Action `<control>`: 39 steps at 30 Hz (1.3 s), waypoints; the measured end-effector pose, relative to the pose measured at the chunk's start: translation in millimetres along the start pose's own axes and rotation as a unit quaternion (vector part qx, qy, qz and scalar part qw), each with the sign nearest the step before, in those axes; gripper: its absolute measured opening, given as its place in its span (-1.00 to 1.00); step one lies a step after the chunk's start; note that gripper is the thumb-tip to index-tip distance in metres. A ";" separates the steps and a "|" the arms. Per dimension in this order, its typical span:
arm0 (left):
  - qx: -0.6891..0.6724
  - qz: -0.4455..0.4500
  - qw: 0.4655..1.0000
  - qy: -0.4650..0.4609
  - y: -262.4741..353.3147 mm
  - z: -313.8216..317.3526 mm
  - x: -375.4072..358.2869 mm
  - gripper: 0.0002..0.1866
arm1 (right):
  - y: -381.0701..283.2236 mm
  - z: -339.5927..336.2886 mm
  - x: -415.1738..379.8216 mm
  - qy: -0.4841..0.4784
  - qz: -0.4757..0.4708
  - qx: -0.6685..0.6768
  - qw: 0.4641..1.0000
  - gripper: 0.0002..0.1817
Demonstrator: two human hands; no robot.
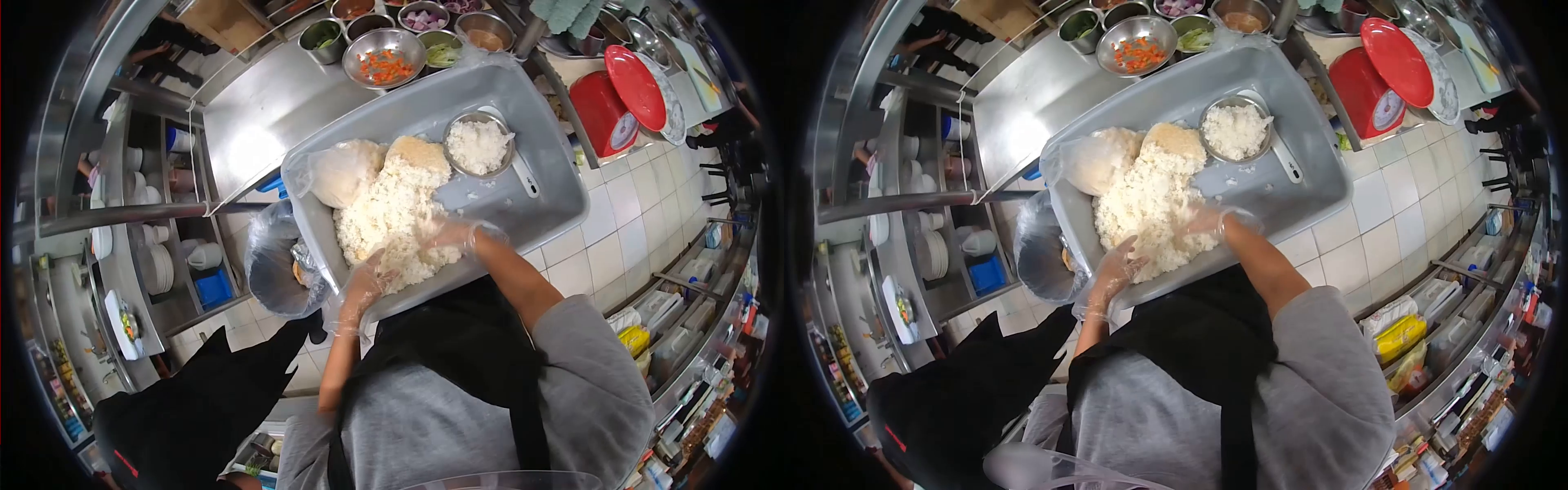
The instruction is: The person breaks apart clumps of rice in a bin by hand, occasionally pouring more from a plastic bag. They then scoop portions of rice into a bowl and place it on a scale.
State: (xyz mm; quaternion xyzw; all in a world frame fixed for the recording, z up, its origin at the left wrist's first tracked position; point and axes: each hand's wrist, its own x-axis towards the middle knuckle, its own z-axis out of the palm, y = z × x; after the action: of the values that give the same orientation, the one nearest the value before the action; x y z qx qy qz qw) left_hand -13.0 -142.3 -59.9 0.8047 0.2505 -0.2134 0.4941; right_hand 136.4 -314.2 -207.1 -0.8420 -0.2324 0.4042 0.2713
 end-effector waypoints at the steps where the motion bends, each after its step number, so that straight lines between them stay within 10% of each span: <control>1: 0.000 0.008 1.000 -0.002 2.0 1.4 3.6 -0.30 | -9.0 -4.9 -7.6 -0.102 -0.010 -0.055 0.993 -0.07; 6: 0.054 0.093 0.994 0.001 -2.4 9.2 13.7 -0.36 | -28.5 -27.5 -24.9 -0.263 0.039 -0.083 0.960 -0.43; 10: 0.013 0.083 0.996 0.016 -12.0 6.7 26.4 -0.39 | 20.7 -59.3 -33.5 -0.211 -0.234 0.179 0.932 -0.72; 12: 0.071 0.153 0.981 0.090 -16.1 6.1 36.9 -0.47 | 31.3 -88.6 -35.7 -0.104 -0.440 0.070 0.890 -0.71; 14: 0.106 0.203 0.967 0.108 1.1 8.9 52.3 -0.58 | -7.9 -131.0 -62.4 -0.145 -0.009 0.348 0.926 -0.57; 16: 0.215 0.398 0.882 0.130 6.9 24.5 84.2 -0.73 | -4.5 -153.1 -50.5 0.003 0.020 0.261 0.965 -0.42; 22: 0.455 0.327 0.826 0.056 14.3 76.7 171.5 -0.84 | -8.6 -197.5 -10.7 0.188 -0.047 0.050 0.980 -0.21; 26: 0.505 0.220 0.833 0.046 7.3 97.0 200.6 -0.75 | 61.4 -132.1 64.3 0.407 -0.029 -0.393 0.824 -0.47; 32: 0.292 0.128 0.943 0.096 -43.9 132.3 247.6 -0.69 | 25.0 -185.0 28.0 0.205 0.098 -0.175 0.958 -0.49; 35: 0.546 0.107 0.831 0.028 -6.6 116.1 224.0 -0.70 | 48.4 -196.1 32.9 0.283 -0.003 -0.006 0.959 -0.55; 37: 0.713 0.225 0.653 0.119 4.1 109.8 210.2 -0.72 | 54.0 -197.9 28.8 0.335 -0.069 0.044 0.939 -0.57; 39: 0.698 0.230 0.672 0.092 16.3 105.8 202.2 -0.73 | 37.9 -207.9 3.7 0.379 -0.041 0.091 0.920 -0.66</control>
State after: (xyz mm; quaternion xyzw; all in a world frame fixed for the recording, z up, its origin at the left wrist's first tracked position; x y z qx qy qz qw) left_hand 145.3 -205.1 -212.7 0.9628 -0.1205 -0.1304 -0.2038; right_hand 312.8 -396.1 -124.2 -0.8937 -0.1082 0.0625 0.4308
